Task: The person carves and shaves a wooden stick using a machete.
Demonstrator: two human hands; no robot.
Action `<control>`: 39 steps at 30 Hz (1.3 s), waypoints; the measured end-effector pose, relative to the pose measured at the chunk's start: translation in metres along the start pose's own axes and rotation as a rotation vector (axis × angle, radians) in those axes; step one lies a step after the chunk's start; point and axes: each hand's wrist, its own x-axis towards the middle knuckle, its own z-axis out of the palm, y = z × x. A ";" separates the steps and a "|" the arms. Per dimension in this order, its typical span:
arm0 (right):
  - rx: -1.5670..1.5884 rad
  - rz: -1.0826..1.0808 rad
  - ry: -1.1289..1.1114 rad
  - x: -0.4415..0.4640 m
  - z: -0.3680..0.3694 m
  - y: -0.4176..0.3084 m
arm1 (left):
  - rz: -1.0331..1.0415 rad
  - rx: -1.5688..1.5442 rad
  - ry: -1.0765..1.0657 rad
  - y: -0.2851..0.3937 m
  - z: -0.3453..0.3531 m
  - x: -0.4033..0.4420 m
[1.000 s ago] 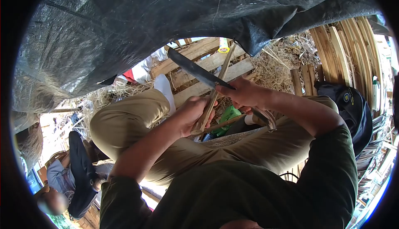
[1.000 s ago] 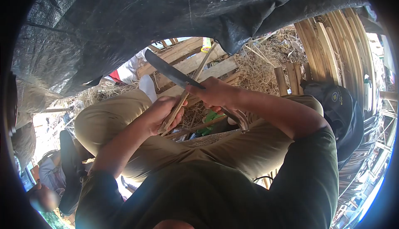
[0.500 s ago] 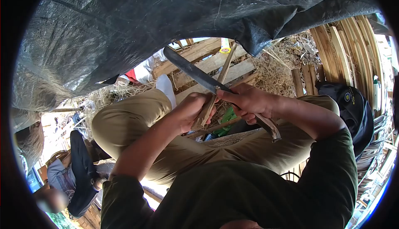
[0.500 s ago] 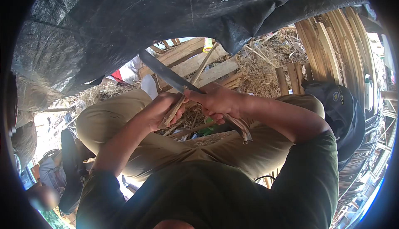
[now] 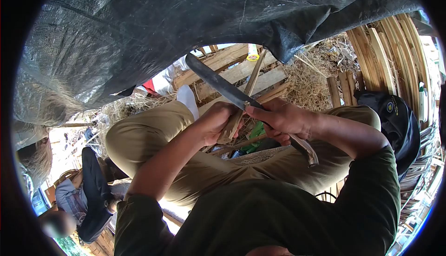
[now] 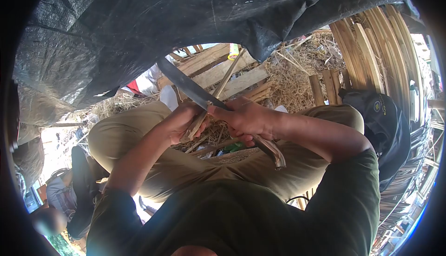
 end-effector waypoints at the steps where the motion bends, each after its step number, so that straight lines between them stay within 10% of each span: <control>1: -0.068 -0.020 -0.021 -0.007 0.004 -0.005 | 0.012 0.026 -0.055 -0.005 -0.010 0.005; 5: -0.297 -0.167 -0.054 -0.057 0.022 -0.031 | 0.239 0.652 0.198 -0.028 -0.024 0.023; 9: -0.383 -0.361 0.207 -0.058 0.003 -0.026 | 0.020 0.115 0.166 -0.033 -0.015 0.040; 26: -0.887 -0.601 0.648 -0.003 -0.065 0.015 | -0.112 -0.041 0.082 -0.016 -0.020 0.037; 39: -1.079 -0.237 0.671 0.090 -0.077 0.041 | -0.019 0.129 0.212 -0.028 -0.006 0.025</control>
